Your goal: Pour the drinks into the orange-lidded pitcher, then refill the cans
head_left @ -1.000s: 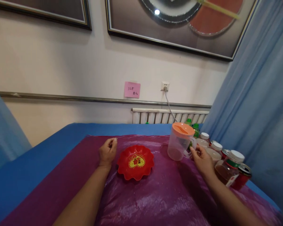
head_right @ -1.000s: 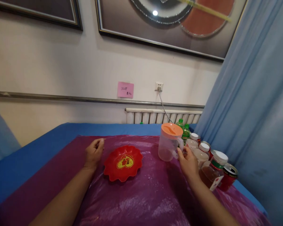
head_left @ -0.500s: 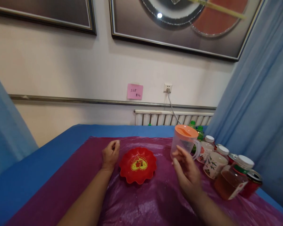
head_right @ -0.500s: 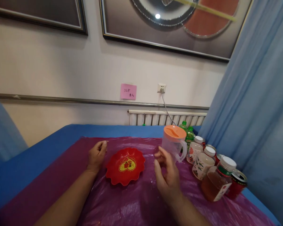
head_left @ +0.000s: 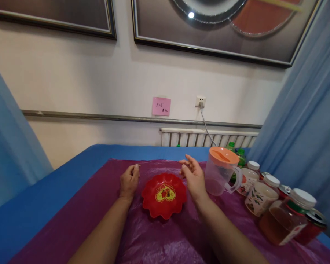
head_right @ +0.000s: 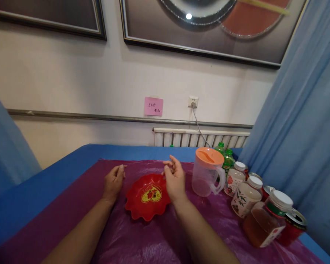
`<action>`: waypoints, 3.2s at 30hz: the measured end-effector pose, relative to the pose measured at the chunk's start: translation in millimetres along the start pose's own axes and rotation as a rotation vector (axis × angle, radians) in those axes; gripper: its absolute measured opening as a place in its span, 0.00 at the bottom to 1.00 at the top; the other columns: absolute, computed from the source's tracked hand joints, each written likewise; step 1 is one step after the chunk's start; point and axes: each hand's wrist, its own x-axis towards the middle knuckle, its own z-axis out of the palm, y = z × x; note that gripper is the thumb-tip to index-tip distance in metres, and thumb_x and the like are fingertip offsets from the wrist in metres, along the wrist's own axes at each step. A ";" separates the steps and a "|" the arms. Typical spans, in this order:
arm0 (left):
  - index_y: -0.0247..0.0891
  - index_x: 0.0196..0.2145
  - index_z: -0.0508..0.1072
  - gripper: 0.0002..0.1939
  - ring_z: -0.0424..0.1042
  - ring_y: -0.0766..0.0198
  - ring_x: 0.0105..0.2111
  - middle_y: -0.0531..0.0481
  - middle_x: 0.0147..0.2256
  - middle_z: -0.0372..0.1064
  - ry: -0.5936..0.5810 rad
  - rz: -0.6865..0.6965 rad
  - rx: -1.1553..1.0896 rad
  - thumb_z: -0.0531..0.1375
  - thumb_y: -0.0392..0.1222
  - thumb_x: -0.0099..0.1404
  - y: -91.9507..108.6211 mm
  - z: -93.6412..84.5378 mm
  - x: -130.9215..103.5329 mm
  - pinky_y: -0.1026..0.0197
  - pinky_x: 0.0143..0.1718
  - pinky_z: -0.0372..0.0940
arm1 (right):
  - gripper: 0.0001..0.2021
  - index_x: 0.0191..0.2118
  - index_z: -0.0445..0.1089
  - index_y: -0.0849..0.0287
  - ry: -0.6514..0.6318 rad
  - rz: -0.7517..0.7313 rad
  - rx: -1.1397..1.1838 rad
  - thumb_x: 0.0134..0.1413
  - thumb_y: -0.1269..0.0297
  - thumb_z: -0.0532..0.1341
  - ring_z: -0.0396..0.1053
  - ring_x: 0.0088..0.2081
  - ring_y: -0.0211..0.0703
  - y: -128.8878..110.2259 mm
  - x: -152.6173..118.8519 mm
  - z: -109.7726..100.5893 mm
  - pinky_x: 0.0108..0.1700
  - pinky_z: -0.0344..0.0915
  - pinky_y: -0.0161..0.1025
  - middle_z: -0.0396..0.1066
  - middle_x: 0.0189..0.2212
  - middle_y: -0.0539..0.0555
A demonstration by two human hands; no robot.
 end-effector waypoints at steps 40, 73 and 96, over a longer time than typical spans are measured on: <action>0.42 0.75 0.36 0.51 0.72 0.66 0.24 0.59 0.27 0.72 0.176 0.412 -0.043 0.63 0.38 0.65 174.8 -34.3 -33.9 0.63 0.32 0.73 | 0.43 0.76 0.33 0.55 0.140 -0.731 -0.692 0.58 0.77 0.50 0.70 0.26 0.40 -63.0 1.0 -33.6 0.33 0.70 0.37 0.70 0.26 0.46; 0.41 0.74 0.38 0.50 0.73 0.66 0.25 0.59 0.28 0.74 0.211 0.519 -0.008 0.63 0.37 0.65 172.8 -30.6 -36.5 0.63 0.34 0.73 | 0.41 0.76 0.40 0.57 0.080 -0.714 -0.756 0.57 0.77 0.50 0.70 0.25 0.41 -59.9 -4.7 -28.3 0.30 0.69 0.38 0.70 0.26 0.47; 0.36 0.57 0.72 0.24 0.79 0.63 0.32 0.50 0.32 0.80 0.024 0.402 0.096 0.60 0.48 0.66 177.0 -38.5 -29.8 0.61 0.38 0.73 | 0.12 0.48 0.73 0.54 -1.023 -0.560 -0.966 0.61 0.58 0.61 0.76 0.41 0.46 -13.9 -144.0 -20.6 0.47 0.74 0.44 0.79 0.45 0.50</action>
